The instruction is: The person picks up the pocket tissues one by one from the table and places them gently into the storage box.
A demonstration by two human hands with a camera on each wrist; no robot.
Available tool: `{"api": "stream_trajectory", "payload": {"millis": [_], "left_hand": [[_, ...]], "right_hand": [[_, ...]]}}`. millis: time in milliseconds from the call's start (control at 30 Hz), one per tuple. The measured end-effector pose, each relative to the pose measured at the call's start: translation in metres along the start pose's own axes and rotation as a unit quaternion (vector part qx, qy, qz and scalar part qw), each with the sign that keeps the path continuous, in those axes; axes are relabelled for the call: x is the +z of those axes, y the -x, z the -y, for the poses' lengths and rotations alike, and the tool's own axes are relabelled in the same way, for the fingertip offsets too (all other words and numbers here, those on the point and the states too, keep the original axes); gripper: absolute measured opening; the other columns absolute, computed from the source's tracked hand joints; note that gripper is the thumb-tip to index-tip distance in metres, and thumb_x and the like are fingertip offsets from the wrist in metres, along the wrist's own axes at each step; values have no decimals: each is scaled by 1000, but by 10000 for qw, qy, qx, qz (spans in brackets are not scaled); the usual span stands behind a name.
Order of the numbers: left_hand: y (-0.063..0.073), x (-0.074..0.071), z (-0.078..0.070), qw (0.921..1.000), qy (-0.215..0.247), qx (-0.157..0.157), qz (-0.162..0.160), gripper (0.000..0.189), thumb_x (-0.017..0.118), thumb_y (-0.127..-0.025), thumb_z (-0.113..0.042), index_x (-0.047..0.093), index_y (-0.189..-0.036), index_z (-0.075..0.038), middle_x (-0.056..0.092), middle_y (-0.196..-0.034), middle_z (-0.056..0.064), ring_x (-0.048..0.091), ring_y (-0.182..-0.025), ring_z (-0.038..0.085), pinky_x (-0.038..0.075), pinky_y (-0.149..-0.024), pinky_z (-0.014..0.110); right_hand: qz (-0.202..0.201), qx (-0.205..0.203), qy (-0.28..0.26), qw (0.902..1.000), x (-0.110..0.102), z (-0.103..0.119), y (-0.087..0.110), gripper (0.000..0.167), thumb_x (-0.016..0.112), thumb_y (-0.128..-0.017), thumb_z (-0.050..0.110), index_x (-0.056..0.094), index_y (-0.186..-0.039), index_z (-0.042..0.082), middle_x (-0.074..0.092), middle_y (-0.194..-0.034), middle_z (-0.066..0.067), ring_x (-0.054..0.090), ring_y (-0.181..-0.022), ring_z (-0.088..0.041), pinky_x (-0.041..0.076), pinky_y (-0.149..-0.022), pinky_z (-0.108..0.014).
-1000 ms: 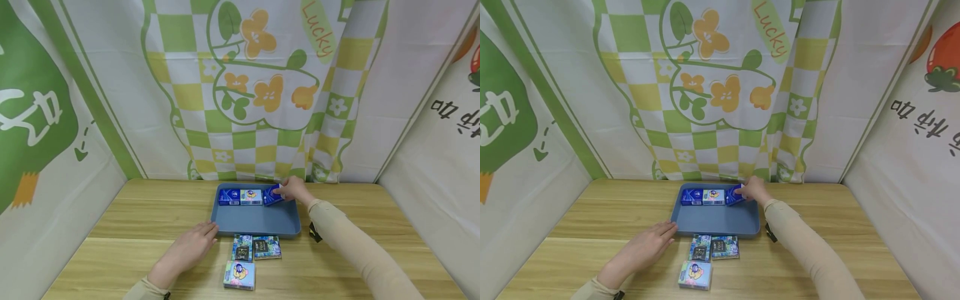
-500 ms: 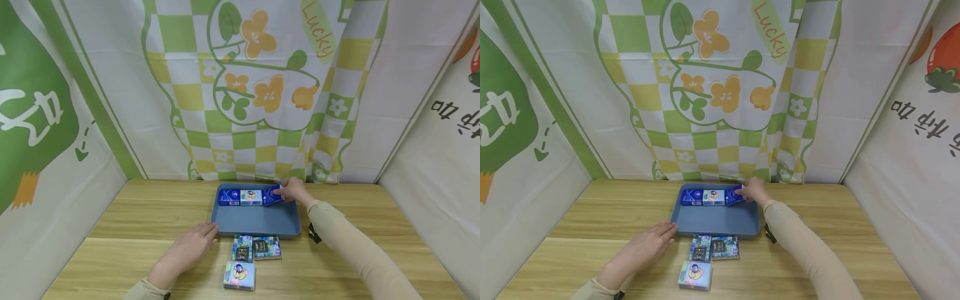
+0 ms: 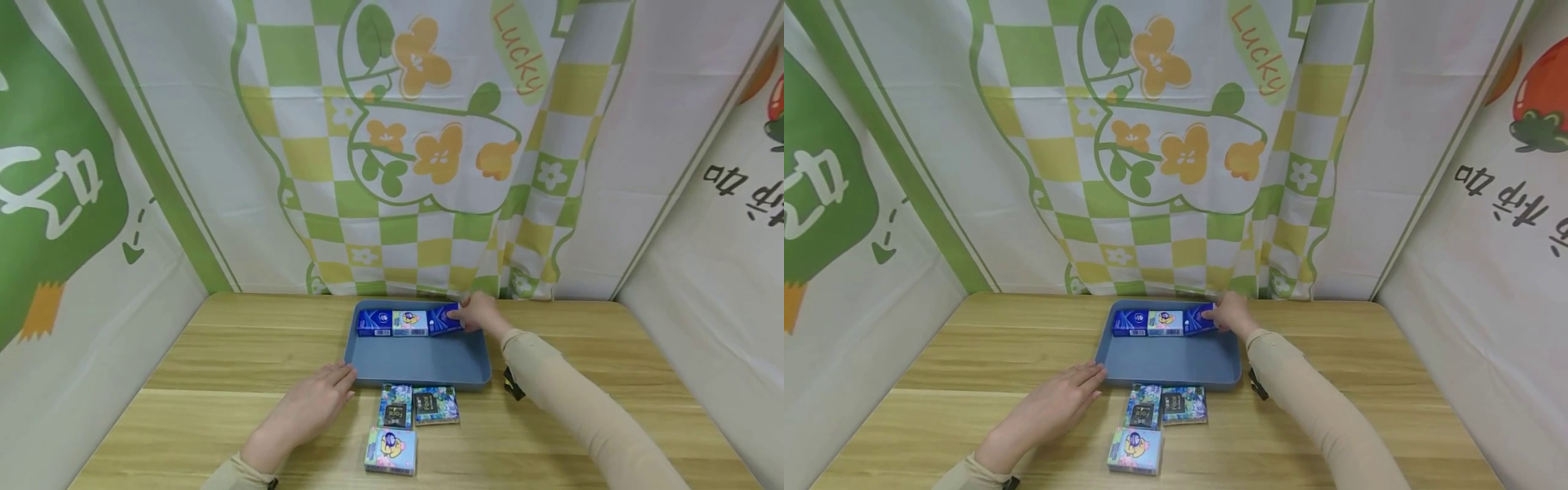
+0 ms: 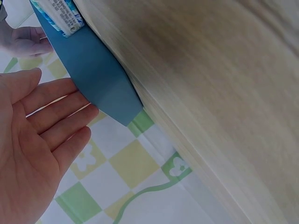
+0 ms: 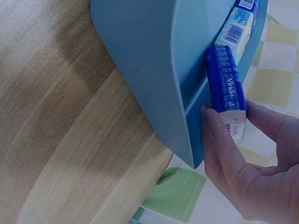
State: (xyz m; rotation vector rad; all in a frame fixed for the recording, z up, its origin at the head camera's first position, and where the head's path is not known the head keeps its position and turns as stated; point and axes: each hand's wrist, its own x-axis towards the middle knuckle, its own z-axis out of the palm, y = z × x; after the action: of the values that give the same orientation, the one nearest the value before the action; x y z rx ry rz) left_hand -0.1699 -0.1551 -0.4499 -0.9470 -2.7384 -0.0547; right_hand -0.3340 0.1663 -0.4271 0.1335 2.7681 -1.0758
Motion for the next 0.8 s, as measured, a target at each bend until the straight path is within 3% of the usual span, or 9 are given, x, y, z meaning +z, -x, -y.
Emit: {"api": "stream_trajectory", "payload": {"millis": [267, 800], "left_hand": [[0, 1, 0, 10000, -32, 39, -57, 39, 56, -95, -24, 59, -125, 1, 59, -128, 18, 56, -120, 32, 46, -104, 44], [-1, 4, 2, 9999, -92, 74, -76, 39, 56, -95, -24, 59, -124, 1, 59, -128, 18, 56, -120, 31, 46, -104, 44]], "right_hand": [[41, 147, -307, 9994, 0, 1, 3, 23, 75, -80, 15, 58, -78, -1, 65, -79, -15, 70, -64, -23, 62, -67, -35], [-119, -211, -21, 9997, 1, 4, 6, 29, 75, -79, 11, 51, -63, 5, 55, -60, -4, 61, -52, -16, 62, -61, -35]]}}
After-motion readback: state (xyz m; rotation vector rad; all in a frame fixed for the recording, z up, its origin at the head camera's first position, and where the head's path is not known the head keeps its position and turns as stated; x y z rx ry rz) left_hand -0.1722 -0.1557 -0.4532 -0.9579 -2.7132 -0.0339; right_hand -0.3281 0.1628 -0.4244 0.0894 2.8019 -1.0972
